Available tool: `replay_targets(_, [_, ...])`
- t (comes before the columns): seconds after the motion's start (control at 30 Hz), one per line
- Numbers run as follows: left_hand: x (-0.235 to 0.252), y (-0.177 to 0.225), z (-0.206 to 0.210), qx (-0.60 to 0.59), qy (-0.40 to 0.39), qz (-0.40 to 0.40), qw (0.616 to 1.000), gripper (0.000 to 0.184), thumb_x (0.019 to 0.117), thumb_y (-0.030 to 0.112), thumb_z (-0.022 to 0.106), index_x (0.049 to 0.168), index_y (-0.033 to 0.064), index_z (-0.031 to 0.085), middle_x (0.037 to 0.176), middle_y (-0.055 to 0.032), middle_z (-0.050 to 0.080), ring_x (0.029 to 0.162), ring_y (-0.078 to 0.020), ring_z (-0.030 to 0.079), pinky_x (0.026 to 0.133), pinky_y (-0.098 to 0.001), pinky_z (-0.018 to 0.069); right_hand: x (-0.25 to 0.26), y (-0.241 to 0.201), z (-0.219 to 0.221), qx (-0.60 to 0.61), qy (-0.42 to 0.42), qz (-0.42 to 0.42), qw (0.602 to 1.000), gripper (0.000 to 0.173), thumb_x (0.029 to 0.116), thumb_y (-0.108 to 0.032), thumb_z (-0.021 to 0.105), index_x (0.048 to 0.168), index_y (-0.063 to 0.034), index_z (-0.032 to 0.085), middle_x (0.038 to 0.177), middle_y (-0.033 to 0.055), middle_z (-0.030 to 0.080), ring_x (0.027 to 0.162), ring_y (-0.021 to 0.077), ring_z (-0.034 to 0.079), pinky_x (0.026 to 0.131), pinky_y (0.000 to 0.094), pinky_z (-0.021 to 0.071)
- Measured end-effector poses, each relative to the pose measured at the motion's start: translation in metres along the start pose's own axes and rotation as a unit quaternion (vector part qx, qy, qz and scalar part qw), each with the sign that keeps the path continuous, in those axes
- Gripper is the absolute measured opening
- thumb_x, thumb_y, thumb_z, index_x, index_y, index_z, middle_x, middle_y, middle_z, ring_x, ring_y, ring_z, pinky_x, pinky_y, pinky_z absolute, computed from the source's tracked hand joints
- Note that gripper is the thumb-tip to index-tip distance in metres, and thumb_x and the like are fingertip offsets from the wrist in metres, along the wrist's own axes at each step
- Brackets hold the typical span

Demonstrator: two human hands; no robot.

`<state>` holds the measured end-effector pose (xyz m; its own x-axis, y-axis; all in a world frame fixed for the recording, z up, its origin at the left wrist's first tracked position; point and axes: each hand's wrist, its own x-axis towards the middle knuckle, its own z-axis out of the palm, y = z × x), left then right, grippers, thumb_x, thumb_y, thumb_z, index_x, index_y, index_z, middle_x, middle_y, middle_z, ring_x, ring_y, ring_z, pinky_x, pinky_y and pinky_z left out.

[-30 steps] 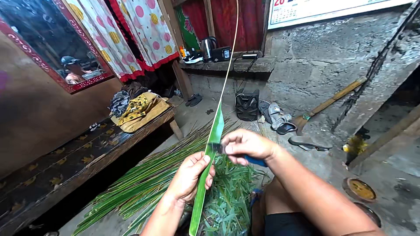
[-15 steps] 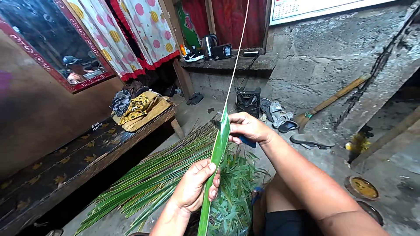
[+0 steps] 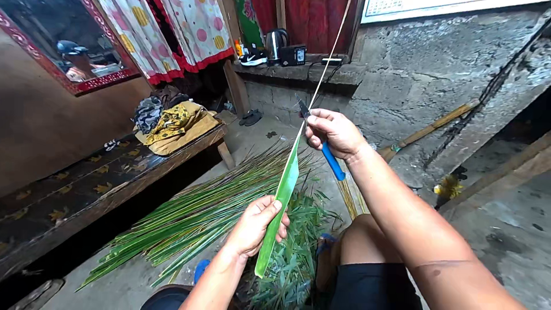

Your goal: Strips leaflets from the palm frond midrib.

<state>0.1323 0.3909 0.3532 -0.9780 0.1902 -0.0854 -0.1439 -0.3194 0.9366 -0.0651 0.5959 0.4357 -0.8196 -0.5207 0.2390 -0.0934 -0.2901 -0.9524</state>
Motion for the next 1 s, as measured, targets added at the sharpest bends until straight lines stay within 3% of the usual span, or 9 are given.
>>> replay_targets(0.07, [0.000, 0.001, -0.001, -0.009, 0.028, 0.010, 1.000, 0.023, 0.1105, 0.014, 0.041, 0.105, 0.0006, 0.059, 0.079, -0.0100, 0.068, 0.056, -0.0121, 0.065, 0.051, -0.0230, 0.0561, -0.023, 0.015, -0.001, -0.059, -0.058, 0.038, 0.996, 0.025, 0.1047, -0.020, 0.052, 0.123, -0.0071, 0.062, 0.071, 0.0064, 0.063, 0.047, 0.0103, 0.055, 0.043, 0.0239, 0.0485])
replay_targets(0.13, [-0.001, 0.002, -0.003, -0.021, 0.022, 0.003, 1.000, 0.024, 0.1102, 0.015, 0.041, 0.105, 0.0010, 0.060, 0.078, -0.0085, 0.068, 0.055, -0.0105, 0.063, 0.050, -0.0218, 0.0552, -0.050, 0.042, 0.002, -0.073, -0.192, 0.066, 0.977, 0.020, 0.1002, -0.023, 0.059, 0.111, -0.0081, 0.067, 0.069, 0.0022, 0.066, 0.049, 0.0083, 0.059, 0.045, 0.0229, 0.0508])
replay_targets(0.2, [-0.002, 0.001, -0.002, -0.037, 0.003, -0.013, 0.999, 0.024, 0.1099, 0.015, 0.040, 0.106, 0.0023, 0.060, 0.078, -0.0069, 0.068, 0.055, -0.0089, 0.063, 0.050, -0.0206, 0.0545, -0.068, 0.069, 0.009, -0.023, -0.303, 0.064, 0.951, 0.019, 0.1018, -0.023, 0.061, 0.108, -0.0076, 0.069, 0.070, -0.0017, 0.067, 0.051, 0.0051, 0.059, 0.046, 0.0204, 0.0498])
replay_targets(0.27, [-0.004, -0.002, 0.001, -0.061, -0.016, -0.026, 0.998, 0.024, 0.1097, 0.016, 0.040, 0.106, 0.0037, 0.061, 0.078, -0.0056, 0.067, 0.055, -0.0082, 0.062, 0.050, -0.0202, 0.0540, -0.074, 0.087, 0.014, 0.049, -0.339, 0.032, 0.939, 0.016, 0.1033, -0.020, 0.059, 0.106, -0.0073, 0.069, 0.071, -0.0013, 0.067, 0.052, 0.0043, 0.059, 0.047, 0.0191, 0.0491])
replay_targets(0.37, [-0.007, -0.005, 0.004, -0.090, -0.029, -0.037, 0.995, 0.025, 0.1097, 0.017, 0.040, 0.105, 0.0052, 0.061, 0.076, -0.0034, 0.064, 0.054, -0.0075, 0.060, 0.050, -0.0201, 0.0535, -0.065, 0.095, 0.012, 0.081, -0.331, 0.000, 0.940, 0.014, 0.1034, -0.019, 0.058, 0.102, -0.0095, 0.070, 0.073, -0.0014, 0.069, 0.054, 0.0037, 0.060, 0.048, 0.0189, 0.0494])
replay_targets(0.57, [-0.012, -0.011, 0.003, -0.113, -0.049, -0.040, 0.992, 0.024, 0.1091, 0.019, 0.044, 0.103, 0.0051, 0.063, 0.075, -0.0038, 0.063, 0.055, -0.0074, 0.061, 0.050, -0.0198, 0.0534, -0.034, 0.084, -0.001, 0.072, -0.299, -0.008, 0.952, 0.015, 0.1022, -0.013, 0.058, 0.100, -0.0050, 0.071, 0.068, 0.0033, 0.067, 0.053, 0.0057, 0.061, 0.049, 0.0193, 0.0502])
replay_targets(0.77, [-0.017, -0.017, 0.003, -0.130, -0.048, -0.045, 0.989, 0.024, 0.1086, 0.020, 0.045, 0.103, 0.0055, 0.063, 0.075, -0.0041, 0.063, 0.054, -0.0081, 0.061, 0.050, -0.0204, 0.0538, -0.008, 0.060, -0.008, 0.024, -0.235, -0.044, 0.971, 0.017, 0.1012, -0.017, 0.057, 0.098, -0.0055, 0.069, 0.065, 0.0057, 0.065, 0.048, 0.0082, 0.058, 0.046, 0.0217, 0.0498])
replay_targets(0.93, [-0.022, -0.023, 0.001, -0.108, -0.029, -0.054, 0.992, 0.025, 0.1084, 0.018, 0.044, 0.104, 0.0029, 0.063, 0.078, -0.0081, 0.068, 0.056, -0.0111, 0.066, 0.050, -0.0229, 0.0569, 0.019, 0.033, -0.018, 0.067, -0.113, -0.030, 0.991, 0.028, 0.1058, -0.014, 0.042, 0.123, -0.0040, 0.060, 0.070, 0.0005, 0.061, 0.050, 0.0051, 0.056, 0.045, 0.0184, 0.0487])
replay_targets(1.0, [-0.021, -0.027, -0.003, -0.076, -0.027, -0.054, 0.995, 0.029, 0.1093, 0.019, 0.041, 0.110, 0.0009, 0.063, 0.085, -0.0112, 0.072, 0.064, -0.0153, 0.070, 0.056, -0.0274, 0.0606, 0.022, 0.023, -0.012, 0.069, -0.095, -0.013, 0.993, 0.025, 0.1058, -0.014, 0.041, 0.117, -0.0041, 0.061, 0.070, 0.0005, 0.061, 0.049, 0.0050, 0.055, 0.045, 0.0185, 0.0481])
